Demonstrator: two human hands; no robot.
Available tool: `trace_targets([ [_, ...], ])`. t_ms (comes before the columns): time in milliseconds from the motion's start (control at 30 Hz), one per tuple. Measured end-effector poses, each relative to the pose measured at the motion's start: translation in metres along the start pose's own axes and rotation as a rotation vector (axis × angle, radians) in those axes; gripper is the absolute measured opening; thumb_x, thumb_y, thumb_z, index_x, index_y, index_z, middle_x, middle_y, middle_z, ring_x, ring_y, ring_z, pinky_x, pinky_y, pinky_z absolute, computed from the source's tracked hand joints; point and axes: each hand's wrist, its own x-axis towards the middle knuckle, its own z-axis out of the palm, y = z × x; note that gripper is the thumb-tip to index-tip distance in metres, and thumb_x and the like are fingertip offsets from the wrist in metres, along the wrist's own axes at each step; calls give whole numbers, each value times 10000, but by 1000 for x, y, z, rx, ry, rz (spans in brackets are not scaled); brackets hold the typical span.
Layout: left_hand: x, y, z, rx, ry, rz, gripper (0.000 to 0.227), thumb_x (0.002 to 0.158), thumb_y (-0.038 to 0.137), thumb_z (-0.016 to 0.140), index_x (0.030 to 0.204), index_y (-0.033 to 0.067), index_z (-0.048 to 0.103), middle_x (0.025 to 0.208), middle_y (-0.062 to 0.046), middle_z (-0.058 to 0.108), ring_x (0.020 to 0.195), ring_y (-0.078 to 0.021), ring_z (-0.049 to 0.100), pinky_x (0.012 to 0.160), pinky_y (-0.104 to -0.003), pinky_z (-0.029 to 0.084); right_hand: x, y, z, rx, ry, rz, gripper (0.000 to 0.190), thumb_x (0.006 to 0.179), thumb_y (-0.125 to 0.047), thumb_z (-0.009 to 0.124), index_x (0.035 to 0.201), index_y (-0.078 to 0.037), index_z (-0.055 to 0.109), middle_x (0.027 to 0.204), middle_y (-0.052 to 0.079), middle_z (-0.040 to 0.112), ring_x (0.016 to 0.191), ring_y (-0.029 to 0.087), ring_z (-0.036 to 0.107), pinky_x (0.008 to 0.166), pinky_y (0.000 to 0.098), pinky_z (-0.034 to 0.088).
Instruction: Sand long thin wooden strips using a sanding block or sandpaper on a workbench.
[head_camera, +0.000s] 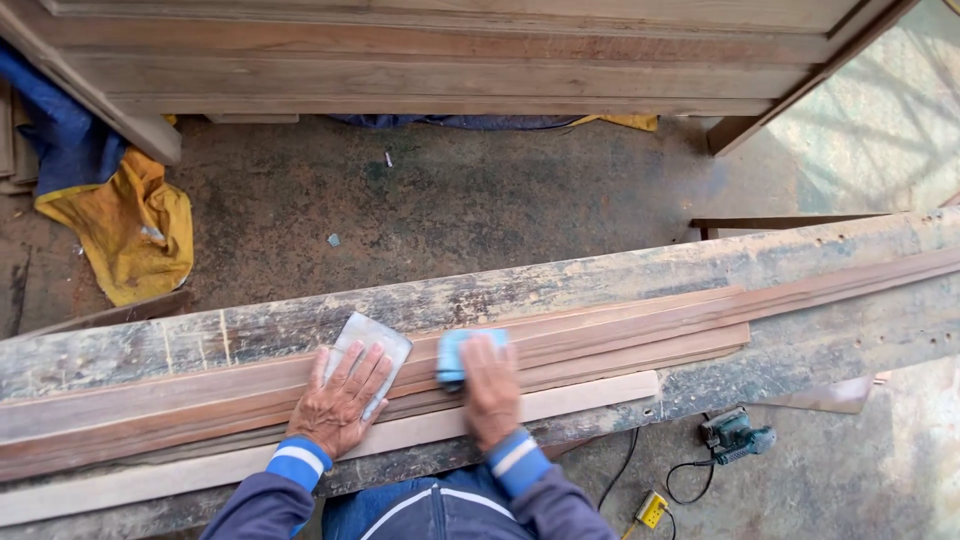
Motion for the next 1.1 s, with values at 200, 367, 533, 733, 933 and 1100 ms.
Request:
trace_targets([
  [200,-7,-4,12,-14,-12,-7,672,966,488,529,1549,184,395,1621,-82,350,1497,-316,293,1179,-635,233,-9,88,-12,-46,-96,-167,649,829,61,568,1462,-83,555,1505,140,568,1438,337,501,1248,581,299],
  [367,-13,-5,12,11,50,33,674,998,491,533,1581,185,392,1654,-76,358,1547,-302,279,1217,-638,217,-21,136,-30,-235,70,53,415,1004,38,559,1381,-104,657,1450,153,633,1416,344,564,1303,581,311],
  [533,-16,-8,6,-114,71,21,707,999,494,559,1603,192,351,1674,-42,341,1556,-276,258,1251,-610,176,-14,-64,44,-61,58,19,557,863,53,508,1394,-64,628,1473,172,604,1432,357,529,1260,576,305],
  [733,-157,-143,5,51,114,-54,640,1012,262,590,1610,266,362,1698,9,332,1588,-171,249,1315,-555,173,-12,-75,49,-163,13,-38,507,943,30,555,1428,-106,609,1507,148,589,1464,324,496,1272,543,295],
  [933,-337,-316,-49,11,96,-421,705,976,411,465,1605,163,267,1704,-64,199,1564,-282,184,1250,-656,103,-15,-91,55,-205,52,63,478,959,37,532,1407,-99,626,1513,148,600,1491,311,504,1314,536,268],
  [1100,-358,-337,-36,35,128,-395,688,978,439,454,1595,203,265,1698,-23,180,1561,-268,154,1249,-665,86,-23,-228,160,-217,141,88,493,952,-39,600,1441,-14,541,1477,247,550,1422,419,471,1246,606,267],
])
